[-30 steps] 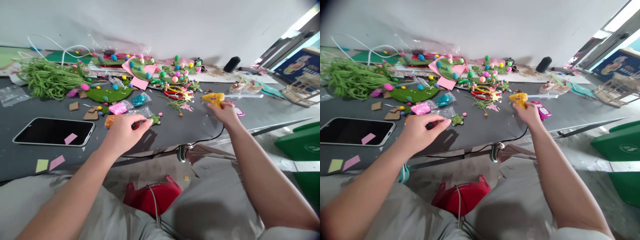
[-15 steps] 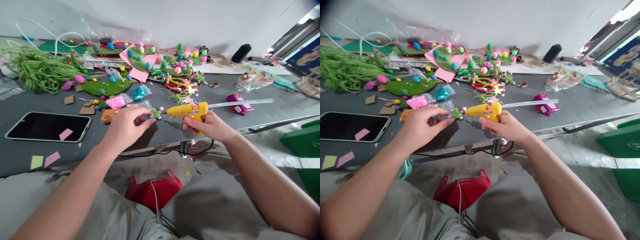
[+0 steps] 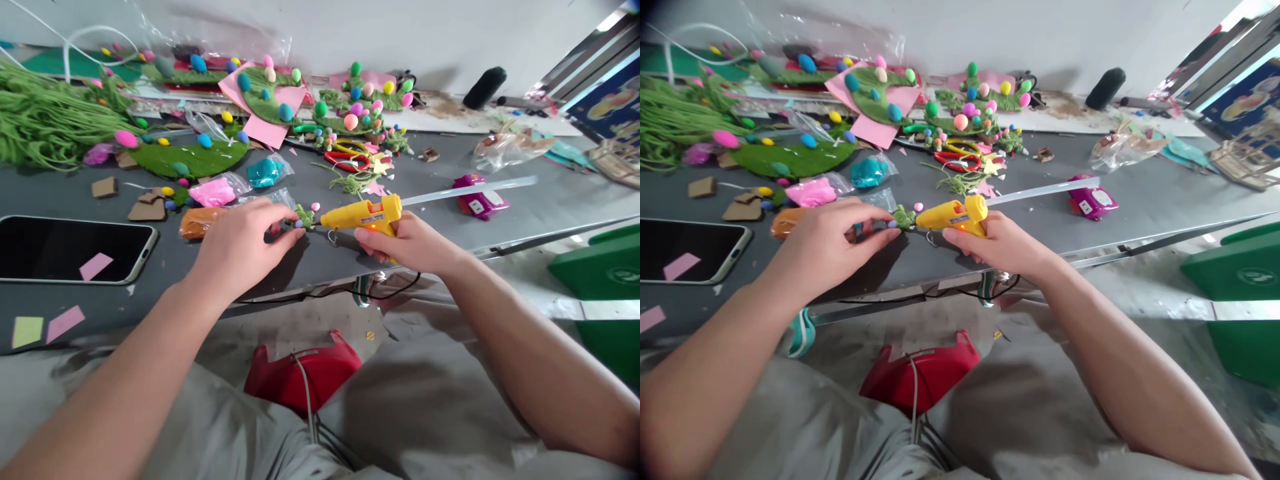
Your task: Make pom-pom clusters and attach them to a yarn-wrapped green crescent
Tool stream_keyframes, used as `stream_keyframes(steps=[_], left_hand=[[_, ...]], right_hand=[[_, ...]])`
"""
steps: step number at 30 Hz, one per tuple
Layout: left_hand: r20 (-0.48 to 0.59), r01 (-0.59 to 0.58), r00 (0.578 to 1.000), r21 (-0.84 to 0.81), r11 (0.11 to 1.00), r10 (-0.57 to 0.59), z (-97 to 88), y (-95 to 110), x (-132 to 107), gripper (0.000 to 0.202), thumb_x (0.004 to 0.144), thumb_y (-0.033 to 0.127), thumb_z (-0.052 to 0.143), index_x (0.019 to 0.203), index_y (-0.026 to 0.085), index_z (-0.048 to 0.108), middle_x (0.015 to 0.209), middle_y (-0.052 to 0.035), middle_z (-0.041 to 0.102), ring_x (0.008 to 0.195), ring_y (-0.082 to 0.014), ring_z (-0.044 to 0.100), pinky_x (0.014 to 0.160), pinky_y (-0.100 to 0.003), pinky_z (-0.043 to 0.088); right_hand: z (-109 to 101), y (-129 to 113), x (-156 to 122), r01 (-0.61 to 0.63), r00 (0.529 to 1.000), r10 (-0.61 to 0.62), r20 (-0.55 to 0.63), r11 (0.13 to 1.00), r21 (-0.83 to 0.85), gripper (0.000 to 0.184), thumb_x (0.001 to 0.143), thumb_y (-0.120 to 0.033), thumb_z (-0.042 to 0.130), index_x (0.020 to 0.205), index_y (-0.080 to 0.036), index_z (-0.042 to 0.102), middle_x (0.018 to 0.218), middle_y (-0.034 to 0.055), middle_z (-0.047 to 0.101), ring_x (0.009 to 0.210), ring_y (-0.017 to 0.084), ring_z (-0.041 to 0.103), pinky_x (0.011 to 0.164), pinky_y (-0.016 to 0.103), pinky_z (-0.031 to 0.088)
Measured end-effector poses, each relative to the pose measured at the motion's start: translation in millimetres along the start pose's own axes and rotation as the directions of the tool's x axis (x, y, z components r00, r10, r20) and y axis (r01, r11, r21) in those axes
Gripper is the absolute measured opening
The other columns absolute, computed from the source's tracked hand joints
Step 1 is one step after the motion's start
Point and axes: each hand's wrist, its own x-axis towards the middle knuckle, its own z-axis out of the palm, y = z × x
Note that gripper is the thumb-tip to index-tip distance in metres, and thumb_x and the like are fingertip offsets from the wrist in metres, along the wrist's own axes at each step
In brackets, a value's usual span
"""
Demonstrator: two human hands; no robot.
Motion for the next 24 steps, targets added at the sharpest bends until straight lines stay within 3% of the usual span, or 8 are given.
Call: stream_keyframes(steps=[6,24], left_hand=[[0.008,-0.009,1.0,0.011,1.0,0.009,1.3,-1.2,0.6,0.021,0.094,0.041,0.068,0.104,0.025,0.076,0.096,-0.0052,0.075,0.083,-0.0216,0.068,0.071,-0.033,0.049],[0.024,0.03,0.999,0.052,0.998,-0.031,4.2,1.4,2.8,0.026,0.094,0.047,0.065,0.102,0.026,0.078,0.09,-0.0059,0.073,0.078,-0.0221,0.065,0.066,-0.034,0.045]], right_hand=[[0.2,1.3,0.7,-0.01,1.0,0.01,-0.013,1.0,-0.027,0.056,0.094,-0.069,0.06,0.069,-0.019,0.061,0.061,0.0008,0.058,0.056,0.012,0.051,0.056,0.028,0.043],[0.2,1.7,0.0,-0.025,0.999,0.023,-0.026,0.997,-0.069,0.064,0.091,-0.075,0.058,0.058,-0.021,0.058,0.058,0.0036,0.059,0.058,0.015,0.051,0.054,0.03,0.042]])
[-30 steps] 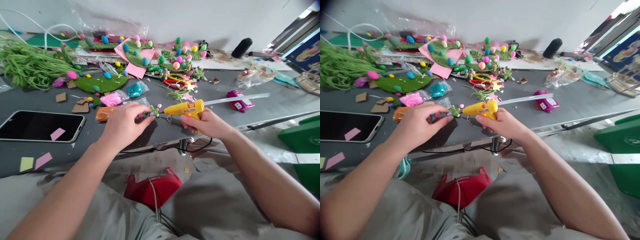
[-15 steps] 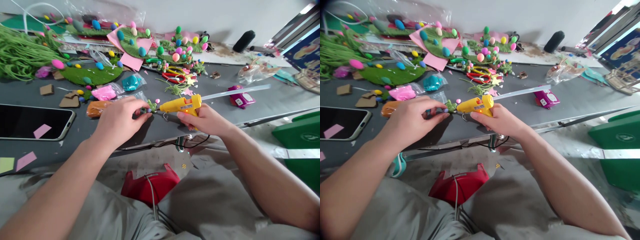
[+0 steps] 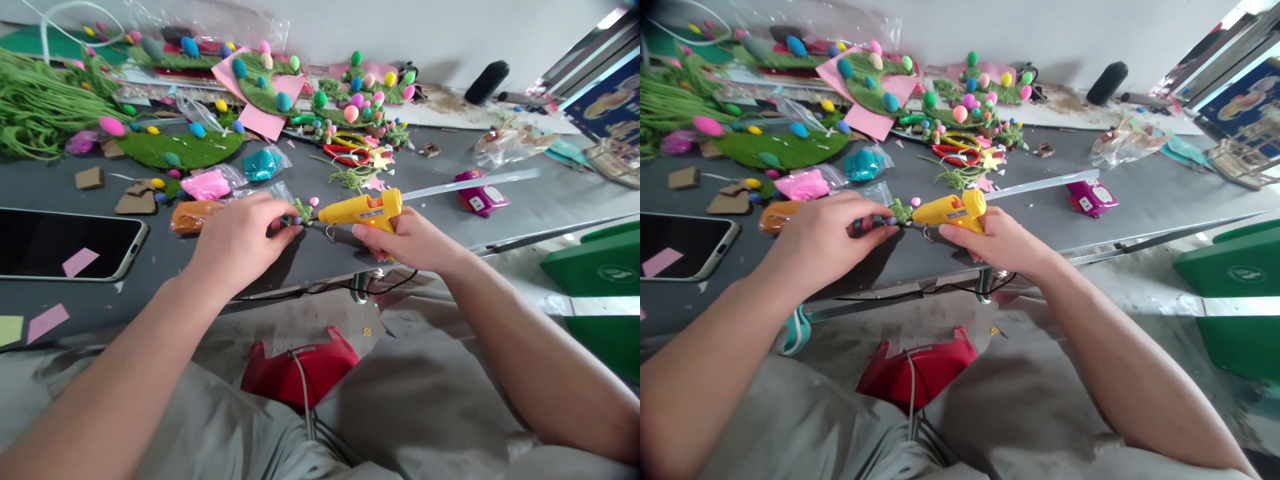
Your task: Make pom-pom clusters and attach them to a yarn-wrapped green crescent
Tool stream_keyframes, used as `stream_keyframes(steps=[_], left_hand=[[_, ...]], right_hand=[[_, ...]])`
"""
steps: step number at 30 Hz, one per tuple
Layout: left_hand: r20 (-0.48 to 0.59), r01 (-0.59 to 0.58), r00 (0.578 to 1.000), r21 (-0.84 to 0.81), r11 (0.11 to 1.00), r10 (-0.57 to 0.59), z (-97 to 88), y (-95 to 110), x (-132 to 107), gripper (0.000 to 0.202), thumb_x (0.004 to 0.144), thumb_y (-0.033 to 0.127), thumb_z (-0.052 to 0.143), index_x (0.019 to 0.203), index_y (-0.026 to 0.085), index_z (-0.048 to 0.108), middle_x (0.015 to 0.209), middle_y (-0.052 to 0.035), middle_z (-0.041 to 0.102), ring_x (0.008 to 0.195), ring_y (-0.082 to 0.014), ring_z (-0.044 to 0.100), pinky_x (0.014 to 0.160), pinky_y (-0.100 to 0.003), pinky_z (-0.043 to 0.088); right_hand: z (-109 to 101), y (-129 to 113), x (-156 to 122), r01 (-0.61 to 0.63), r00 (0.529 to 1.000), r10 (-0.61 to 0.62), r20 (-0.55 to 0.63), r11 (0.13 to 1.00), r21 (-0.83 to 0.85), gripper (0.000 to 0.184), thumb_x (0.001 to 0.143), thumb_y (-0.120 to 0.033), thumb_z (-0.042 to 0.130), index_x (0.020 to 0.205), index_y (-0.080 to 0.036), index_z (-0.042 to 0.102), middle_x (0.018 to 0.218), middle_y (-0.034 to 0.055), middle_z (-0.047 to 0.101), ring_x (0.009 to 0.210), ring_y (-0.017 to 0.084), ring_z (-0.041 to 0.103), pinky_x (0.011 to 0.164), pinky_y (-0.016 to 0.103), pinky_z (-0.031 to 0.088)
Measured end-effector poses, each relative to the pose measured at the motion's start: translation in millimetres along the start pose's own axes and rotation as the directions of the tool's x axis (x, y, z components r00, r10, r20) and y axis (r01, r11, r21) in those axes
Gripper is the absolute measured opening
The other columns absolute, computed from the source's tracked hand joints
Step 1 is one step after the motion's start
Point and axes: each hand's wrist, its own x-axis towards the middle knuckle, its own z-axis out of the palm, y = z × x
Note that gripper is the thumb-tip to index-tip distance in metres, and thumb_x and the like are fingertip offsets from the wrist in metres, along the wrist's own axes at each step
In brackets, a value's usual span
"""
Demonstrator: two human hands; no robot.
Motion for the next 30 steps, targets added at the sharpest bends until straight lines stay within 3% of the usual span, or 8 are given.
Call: stream_keyframes(steps=[7,11,14,16,18,21,26,30], left_hand=[[0.027,0.019,0.999,0.025,1.0,-0.02,1.1,2,1,0.024,0.093,0.044,0.067,0.101,0.025,0.078,0.085,-0.0057,0.07,0.076,-0.0223,0.063,0.063,-0.033,0.041],[0.014,0.003,1.0,0.031,1.0,-0.003,1.2,0,1,0.026,0.094,0.047,0.067,0.101,0.025,0.078,0.083,-0.0052,0.07,0.074,-0.0214,0.063,0.061,-0.033,0.04],[0.008,-0.008,1.0,0.023,1.0,0.007,0.5,0,1,0.028,0.094,0.048,0.065,0.1,0.025,0.078,0.082,-0.0051,0.07,0.073,-0.0209,0.062,0.062,-0.032,0.041],[-0.005,-0.013,1.0,0.017,1.0,0.013,0.7,0,1,0.027,0.094,0.047,0.065,0.101,0.025,0.079,0.082,-0.0049,0.07,0.074,-0.0209,0.062,0.063,-0.032,0.042],[-0.013,-0.021,1.0,0.008,1.0,0.021,1.7,0,2,0.026,0.094,0.045,0.066,0.102,0.025,0.079,0.084,-0.0047,0.07,0.075,-0.0204,0.062,0.064,-0.032,0.042],[-0.025,-0.046,0.999,0.011,0.999,0.047,4.3,1,2,0.027,0.096,0.045,0.064,0.105,0.026,0.081,0.087,-0.0044,0.072,0.074,-0.019,0.062,0.063,-0.032,0.042],[-0.024,-0.063,0.998,0.054,0.997,0.065,6.4,4,4,0.03,0.098,0.045,0.062,0.112,0.027,0.081,0.091,-0.0047,0.073,0.072,-0.0181,0.062,0.059,-0.032,0.039],[0.004,-0.078,0.997,0.104,0.992,0.078,6.8,8,6,0.029,0.1,0.041,0.06,0.115,0.028,0.081,0.096,-0.0051,0.074,0.075,-0.019,0.065,0.057,-0.032,0.036]], right_hand=[[0,-5,-4,-0.025,1.0,0.024,-0.014,1.0,-0.019,0.06,0.09,-0.073,0.061,0.062,-0.021,0.059,0.055,0.0011,0.056,0.051,0.012,0.047,0.051,0.03,0.04],[-12,-6,-13,-0.055,0.998,0.056,0.015,0.996,-0.067,0.059,0.09,-0.073,0.063,0.068,-0.018,0.065,0.061,0.0021,0.058,0.056,0.013,0.05,0.054,0.029,0.042],[-28,3,-18,-0.08,0.991,0.077,-0.108,0.996,-0.028,0.055,0.089,-0.07,0.067,0.083,-0.016,0.074,0.067,0.0035,0.061,0.058,0.013,0.052,0.056,0.029,0.042],[-39,15,-16,-0.119,0.943,0.117,-0.312,0.993,0.013,0.05,0.088,-0.065,0.071,0.088,-0.015,0.074,0.069,0.0048,0.062,0.061,0.014,0.053,0.057,0.029,0.042],[-48,30,-8,-0.185,0.852,0.177,-0.493,0.982,0.033,0.045,0.089,-0.059,0.072,0.092,-0.014,0.072,0.071,0.0053,0.061,0.063,0.014,0.054,0.058,0.03,0.042],[-57,51,7,-0.273,0.746,0.243,-0.62,0.961,0.049,0.042,0.091,-0.055,0.071,0.088,-0.013,0.07,0.069,0.0032,0.056,0.06,0.012,0.046,0.056,0.031,0.038],[-62,61,21,-0.315,0.714,0.317,-0.624,0.942,0.118,0.038,0.091,-0.049,0.071,0.085,-0.012,0.071,0.072,0.0045,0.058,0.063,0.012,0.048,0.059,0.033,0.037],[-62,65,22,-0.31,0.722,0.321,-0.613,0.942,0.128,0.039,0.092,-0.049,0.071,0.087,-0.01,0.071,0.074,0.0059,0.059,0.064,0.012,0.05,0.06,0.033,0.038]])
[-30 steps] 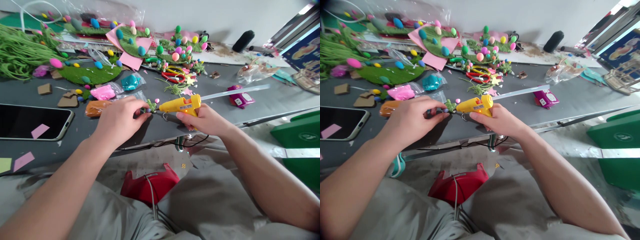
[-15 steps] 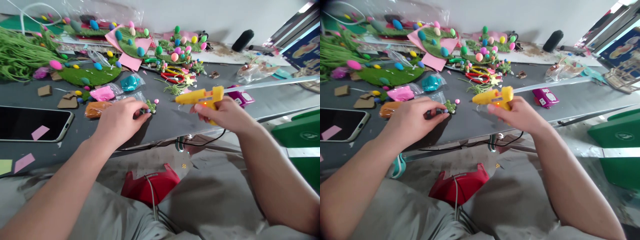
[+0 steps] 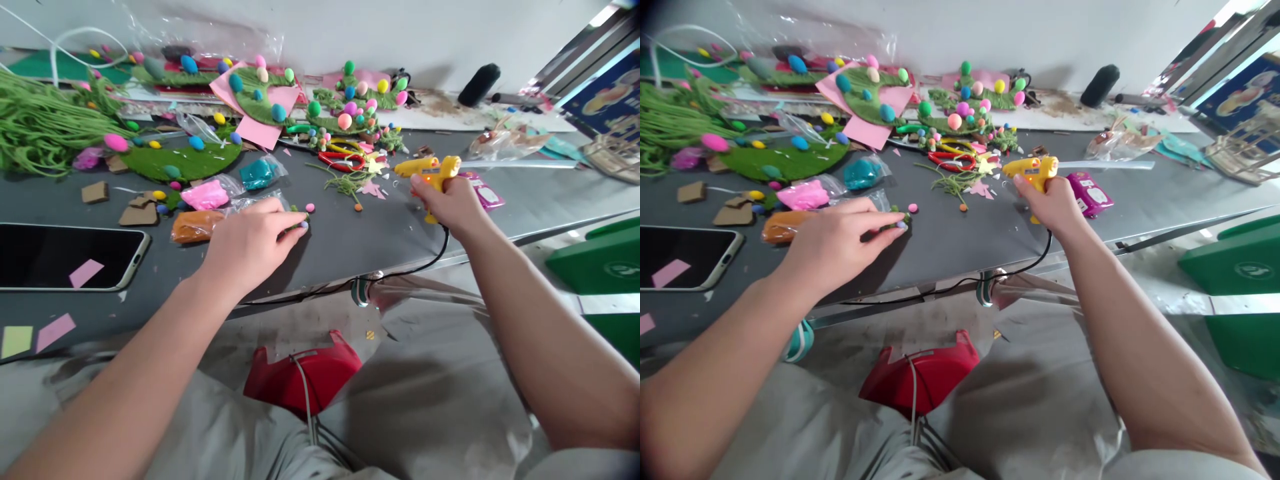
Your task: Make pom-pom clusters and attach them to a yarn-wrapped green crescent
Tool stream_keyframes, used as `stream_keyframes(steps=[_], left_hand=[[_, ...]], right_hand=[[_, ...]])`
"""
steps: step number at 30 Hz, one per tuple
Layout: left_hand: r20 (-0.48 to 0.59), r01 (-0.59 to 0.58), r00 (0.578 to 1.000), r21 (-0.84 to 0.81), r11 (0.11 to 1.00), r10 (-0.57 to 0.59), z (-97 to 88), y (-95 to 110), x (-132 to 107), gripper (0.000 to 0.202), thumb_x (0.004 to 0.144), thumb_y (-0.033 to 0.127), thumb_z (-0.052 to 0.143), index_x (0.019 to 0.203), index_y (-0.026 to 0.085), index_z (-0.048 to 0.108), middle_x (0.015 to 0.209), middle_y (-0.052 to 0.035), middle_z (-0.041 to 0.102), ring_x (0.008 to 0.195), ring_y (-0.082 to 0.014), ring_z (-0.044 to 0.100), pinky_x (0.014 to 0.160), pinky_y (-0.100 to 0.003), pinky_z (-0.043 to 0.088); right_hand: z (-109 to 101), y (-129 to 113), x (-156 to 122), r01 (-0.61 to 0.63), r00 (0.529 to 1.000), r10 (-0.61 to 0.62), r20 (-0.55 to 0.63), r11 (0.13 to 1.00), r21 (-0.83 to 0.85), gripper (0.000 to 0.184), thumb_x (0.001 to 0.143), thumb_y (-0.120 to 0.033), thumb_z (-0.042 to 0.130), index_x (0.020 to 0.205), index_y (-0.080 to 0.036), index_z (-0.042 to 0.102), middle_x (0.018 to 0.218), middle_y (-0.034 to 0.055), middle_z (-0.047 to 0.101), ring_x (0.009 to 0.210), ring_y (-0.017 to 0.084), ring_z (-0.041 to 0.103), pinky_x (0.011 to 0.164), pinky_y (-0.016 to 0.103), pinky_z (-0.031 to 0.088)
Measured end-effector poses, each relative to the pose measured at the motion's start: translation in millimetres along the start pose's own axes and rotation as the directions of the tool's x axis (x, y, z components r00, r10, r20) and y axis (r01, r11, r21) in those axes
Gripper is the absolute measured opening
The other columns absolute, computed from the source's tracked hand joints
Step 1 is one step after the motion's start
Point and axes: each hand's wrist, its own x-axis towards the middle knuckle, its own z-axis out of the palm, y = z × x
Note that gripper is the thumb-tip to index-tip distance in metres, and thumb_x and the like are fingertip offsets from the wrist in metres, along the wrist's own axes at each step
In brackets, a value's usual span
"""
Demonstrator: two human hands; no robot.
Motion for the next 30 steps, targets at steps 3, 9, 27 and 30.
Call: stream_keyframes(steps=[3,9,27,30], left_hand=[[0.007,-0.013,1.0,0.042,0.999,0.013,1.6,1,1,0.029,0.1,0.041,0.059,0.115,0.029,0.081,0.098,-0.0057,0.075,0.079,-0.0208,0.068,0.055,-0.032,0.034],[0.028,-0.015,1.0,0.085,0.996,0.013,3.4,1,2,0.031,0.1,0.041,0.058,0.119,0.031,0.08,0.101,-0.0059,0.075,0.079,-0.0219,0.068,0.054,-0.032,0.032],[0.056,0.005,0.998,0.061,0.998,-0.009,-4.0,-5,-2,0.042,0.097,0.039,0.066,0.139,0.034,0.069,0.094,-0.0035,0.071,0.072,-0.0194,0.062,0.056,-0.031,0.032],[0.026,-0.002,1.0,0.033,0.999,0.001,-7.6,-3,-6,0.034,0.096,0.037,0.066,0.129,0.03,0.075,0.089,-0.0025,0.069,0.072,-0.0179,0.061,0.057,-0.03,0.034]], right_hand=[[3,10,7,0.027,1.0,-0.027,-0.003,0.999,-0.017,0.044,0.089,-0.056,0.072,0.085,-0.013,0.071,0.071,0.0043,0.058,0.061,0.013,0.048,0.058,0.033,0.039],[6,15,14,0.033,0.999,-0.037,-0.03,0.994,-0.102,0.047,0.083,-0.065,0.074,0.071,-0.02,0.064,0.065,0.0036,0.055,0.059,0.016,0.047,0.051,0.032,0.037],[5,15,7,0.081,0.997,-0.081,0.004,0.995,-0.064,0.036,0.081,-0.051,0.079,0.08,-0.016,0.069,0.072,0.0021,0.058,0.064,0.014,0.049,0.061,0.033,0.043],[5,19,8,0.086,0.996,-0.086,0.002,0.994,-0.074,0.038,0.08,-0.053,0.079,0.079,-0.017,0.068,0.071,0.0018,0.056,0.064,0.015,0.049,0.061,0.033,0.043]])
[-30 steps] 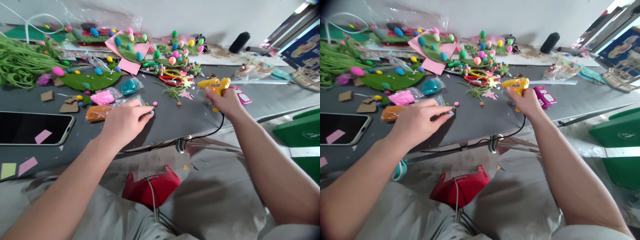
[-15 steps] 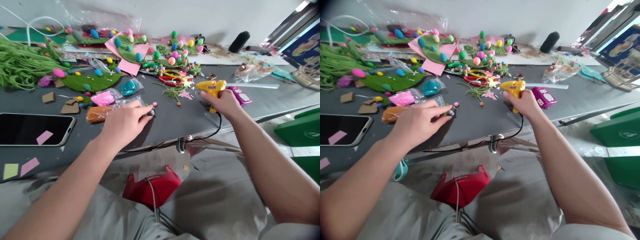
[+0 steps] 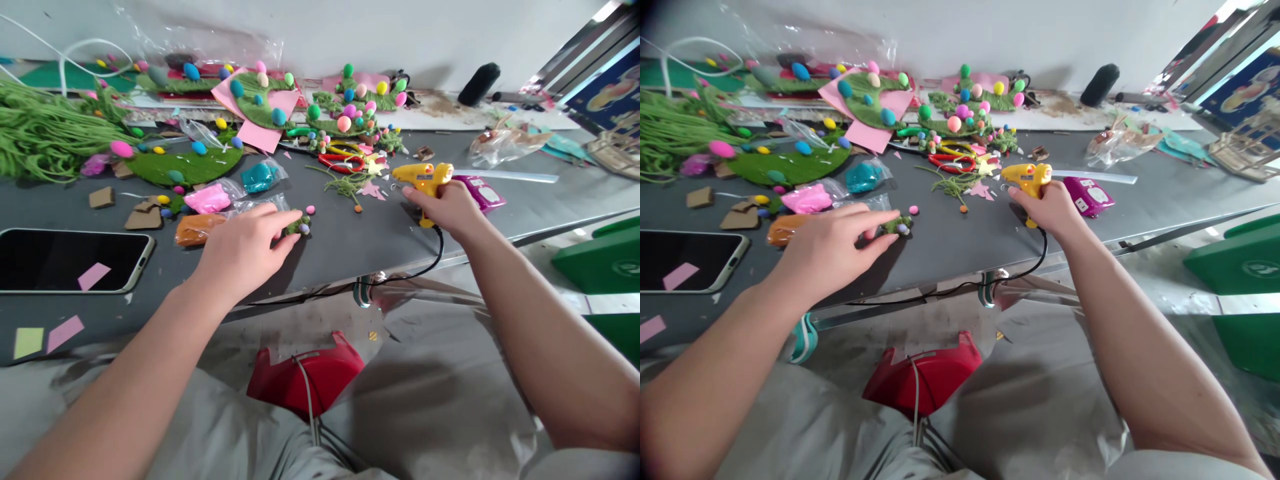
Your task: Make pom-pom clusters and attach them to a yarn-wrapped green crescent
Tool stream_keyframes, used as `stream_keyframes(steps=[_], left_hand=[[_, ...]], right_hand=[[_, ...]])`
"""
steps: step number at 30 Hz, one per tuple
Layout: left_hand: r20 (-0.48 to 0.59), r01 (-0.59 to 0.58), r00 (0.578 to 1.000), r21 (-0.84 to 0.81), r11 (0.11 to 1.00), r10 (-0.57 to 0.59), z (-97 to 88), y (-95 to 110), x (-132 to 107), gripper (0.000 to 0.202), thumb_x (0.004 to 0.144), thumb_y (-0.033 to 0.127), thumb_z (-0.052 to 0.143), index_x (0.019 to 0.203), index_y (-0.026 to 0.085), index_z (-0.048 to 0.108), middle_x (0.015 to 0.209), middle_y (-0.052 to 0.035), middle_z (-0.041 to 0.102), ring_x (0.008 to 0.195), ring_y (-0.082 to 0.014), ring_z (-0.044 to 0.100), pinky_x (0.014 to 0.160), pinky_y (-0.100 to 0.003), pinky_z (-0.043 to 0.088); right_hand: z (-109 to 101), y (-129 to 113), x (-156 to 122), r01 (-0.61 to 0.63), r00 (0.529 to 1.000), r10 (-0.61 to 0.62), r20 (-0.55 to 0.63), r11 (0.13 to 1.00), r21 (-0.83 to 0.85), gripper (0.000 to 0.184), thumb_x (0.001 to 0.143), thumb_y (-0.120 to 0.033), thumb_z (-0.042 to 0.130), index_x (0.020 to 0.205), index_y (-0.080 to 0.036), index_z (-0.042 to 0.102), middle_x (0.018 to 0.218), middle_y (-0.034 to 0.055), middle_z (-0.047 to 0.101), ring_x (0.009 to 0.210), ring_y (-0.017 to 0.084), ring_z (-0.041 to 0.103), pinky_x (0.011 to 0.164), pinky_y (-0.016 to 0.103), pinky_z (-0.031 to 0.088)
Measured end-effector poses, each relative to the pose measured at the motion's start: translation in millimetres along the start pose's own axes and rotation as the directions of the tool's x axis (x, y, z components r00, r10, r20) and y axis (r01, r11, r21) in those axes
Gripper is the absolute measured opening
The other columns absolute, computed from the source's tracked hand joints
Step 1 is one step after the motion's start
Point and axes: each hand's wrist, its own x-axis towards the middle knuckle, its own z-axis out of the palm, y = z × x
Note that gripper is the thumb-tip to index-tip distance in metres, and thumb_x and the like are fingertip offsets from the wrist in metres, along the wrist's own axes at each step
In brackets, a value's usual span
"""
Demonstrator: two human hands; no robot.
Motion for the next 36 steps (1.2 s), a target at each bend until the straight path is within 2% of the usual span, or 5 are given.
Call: stream_keyframes(steps=[15,20,25,30,36], left_hand=[[-0.002,-0.098,0.995,0.03,0.995,0.099,2.4,3,-9,0.033,0.1,0.033,0.057,0.127,0.033,0.077,0.099,-0.0021,0.072,0.077,-0.0162,0.065,0.055,-0.029,0.033],[-0.011,-0.05,0.999,0.014,0.999,0.05,-1.4,2,-9,0.04,0.101,0.035,0.057,0.139,0.032,0.069,0.097,-0.0023,0.072,0.074,-0.0161,0.063,0.059,-0.029,0.037],[-0.016,0.067,0.998,0.063,0.996,-0.066,0.2,5,-5,0.035,0.095,0.049,0.067,0.117,0.023,0.076,0.094,-0.0044,0.072,0.081,-0.0208,0.065,0.062,-0.03,0.038],[0.059,0.069,0.995,0.088,0.994,-0.075,-0.6,2,1,0.026,0.097,0.038,0.065,0.116,0.028,0.078,0.098,-0.0041,0.072,0.083,-0.0218,0.068,0.059,-0.029,0.037],[0.082,0.045,0.995,0.066,0.997,-0.051,-1.5,-7,4,0.033,0.1,0.029,0.057,0.126,0.031,0.076,0.105,-0.0055,0.072,0.091,-0.0245,0.07,0.064,-0.031,0.044]], right_hand=[[-3,-3,-1,0.005,1.0,-0.005,0.006,1.0,-0.025,0.037,0.082,-0.05,0.079,0.078,-0.015,0.066,0.068,0.0016,0.052,0.069,0.017,0.055,0.067,0.033,0.048],[-1,-3,-1,-0.012,1.0,0.012,0.003,1.0,-0.021,0.036,0.083,-0.05,0.078,0.079,-0.016,0.069,0.068,0.0022,0.056,0.066,0.016,0.054,0.065,0.034,0.047],[-3,-10,-9,-0.022,1.0,0.025,-0.018,0.987,0.16,0.027,0.089,-0.043,0.074,0.091,-0.015,0.073,0.082,0.0073,0.07,0.067,0.015,0.059,0.061,0.031,0.046],[-10,-26,-30,0.026,0.963,-0.142,0.23,0.895,0.445,0.03,0.091,-0.047,0.075,0.092,-0.017,0.074,0.093,0.0082,0.073,0.068,0.013,0.061,0.063,0.028,0.049],[-1,-50,-59,0.09,0.799,-0.297,0.523,0.918,0.385,0.045,0.09,-0.064,0.071,0.08,-0.02,0.072,0.074,0.0038,0.066,0.063,0.014,0.056,0.056,0.028,0.045]])
